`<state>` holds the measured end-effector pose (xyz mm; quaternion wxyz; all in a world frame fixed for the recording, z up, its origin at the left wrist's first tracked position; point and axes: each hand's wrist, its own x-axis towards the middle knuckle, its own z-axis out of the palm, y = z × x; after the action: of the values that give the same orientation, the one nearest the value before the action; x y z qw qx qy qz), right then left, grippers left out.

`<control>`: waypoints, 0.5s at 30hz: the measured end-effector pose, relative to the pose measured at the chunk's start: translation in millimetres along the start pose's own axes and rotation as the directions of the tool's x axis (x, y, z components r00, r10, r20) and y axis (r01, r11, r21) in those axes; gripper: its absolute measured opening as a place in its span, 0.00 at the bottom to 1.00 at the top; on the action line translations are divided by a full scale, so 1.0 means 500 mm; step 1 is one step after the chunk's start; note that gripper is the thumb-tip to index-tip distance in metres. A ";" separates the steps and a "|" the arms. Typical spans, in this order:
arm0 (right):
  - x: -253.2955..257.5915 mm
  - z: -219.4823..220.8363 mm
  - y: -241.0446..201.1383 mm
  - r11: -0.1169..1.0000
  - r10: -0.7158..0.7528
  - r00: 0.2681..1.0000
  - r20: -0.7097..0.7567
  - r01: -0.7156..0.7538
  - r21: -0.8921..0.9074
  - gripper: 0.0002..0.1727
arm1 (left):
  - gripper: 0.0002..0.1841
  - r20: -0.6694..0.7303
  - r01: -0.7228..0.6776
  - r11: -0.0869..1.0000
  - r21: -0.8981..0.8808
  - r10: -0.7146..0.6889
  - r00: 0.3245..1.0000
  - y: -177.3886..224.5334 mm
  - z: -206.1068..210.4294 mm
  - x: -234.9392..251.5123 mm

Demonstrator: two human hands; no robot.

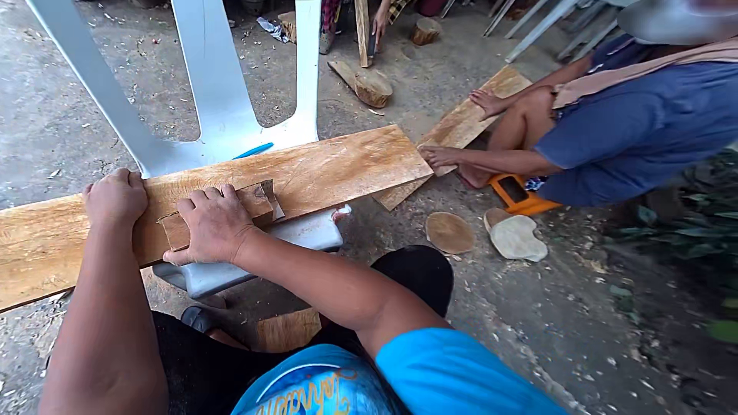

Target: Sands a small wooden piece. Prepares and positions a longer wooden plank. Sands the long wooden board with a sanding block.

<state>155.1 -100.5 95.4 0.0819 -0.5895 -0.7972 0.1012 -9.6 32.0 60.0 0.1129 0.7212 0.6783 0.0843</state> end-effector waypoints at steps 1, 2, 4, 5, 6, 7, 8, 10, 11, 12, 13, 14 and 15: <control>-0.015 -0.005 0.018 1.000 -0.007 1.000 -0.015 0.007 0.003 0.46 | 0.28 0.005 -0.003 1.000 -0.003 0.003 1.000 -0.004 -0.003 -0.001; -0.040 -0.012 0.055 1.000 0.015 0.999 -0.045 -0.015 0.011 0.45 | 0.29 0.010 -0.008 1.000 -0.008 0.009 1.000 -0.004 -0.004 -0.002; -0.102 -0.029 0.163 0.993 0.110 0.982 -0.154 -0.115 -0.024 0.45 | 0.28 0.014 -0.014 1.000 -0.020 0.014 1.000 0.003 -0.007 -0.005; -0.133 -0.040 0.226 0.980 0.178 0.965 -0.190 -0.192 -0.059 0.46 | 0.28 0.016 -0.009 1.000 -0.024 0.009 1.000 0.005 -0.009 -0.006; -0.162 -0.052 0.292 0.956 0.256 0.943 -0.212 -0.280 -0.087 0.47 | 0.28 0.018 -0.002 1.000 -0.022 0.002 1.000 0.006 -0.011 -0.007; -0.190 -0.064 0.358 0.920 0.348 0.910 -0.224 -0.378 -0.106 0.49 | 0.28 0.019 0.004 1.000 -0.016 -0.004 1.000 0.006 -0.010 -0.007; -0.214 -0.079 0.419 0.871 0.446 0.867 -0.223 -0.478 -0.113 0.51 | 0.28 0.017 0.011 1.000 -0.013 -0.011 1.000 0.007 -0.008 -0.007; -0.248 -0.105 0.516 0.760 0.610 0.762 -0.217 -0.641 -0.110 0.55 | 0.28 0.012 0.020 1.000 -0.010 -0.020 1.000 0.012 -0.005 -0.007; -0.255 -0.115 0.545 0.710 0.667 0.712 -0.219 -0.696 -0.104 0.56 | 0.28 0.008 0.022 1.000 -0.011 -0.022 1.000 0.015 -0.005 -0.006; -0.253 -0.123 0.557 0.673 0.703 0.675 -0.223 -0.733 -0.096 0.56 | 0.28 0.006 0.026 1.000 -0.009 -0.026 1.000 0.018 -0.006 -0.005; -0.244 -0.125 0.554 0.656 0.717 0.658 -0.231 -0.749 -0.094 0.55 | 0.28 0.012 0.031 0.999 -0.007 -0.031 0.999 0.019 -0.006 -0.005; -0.230 -0.122 0.537 0.658 0.716 0.658 -0.232 -0.748 -0.089 0.56 | 0.28 0.013 0.035 0.999 -0.007 -0.034 0.999 0.020 -0.006 -0.005; -0.209 -0.116 0.506 0.689 0.690 0.686 -0.230 -0.720 -0.083 0.56 | 0.28 0.011 0.039 0.999 -0.013 -0.039 0.999 0.022 -0.006 -0.005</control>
<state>433.6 -124.8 85.0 0.0587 -0.8624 -0.5027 0.0042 -0.1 29.2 66.1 0.1231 0.7074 0.6911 0.0825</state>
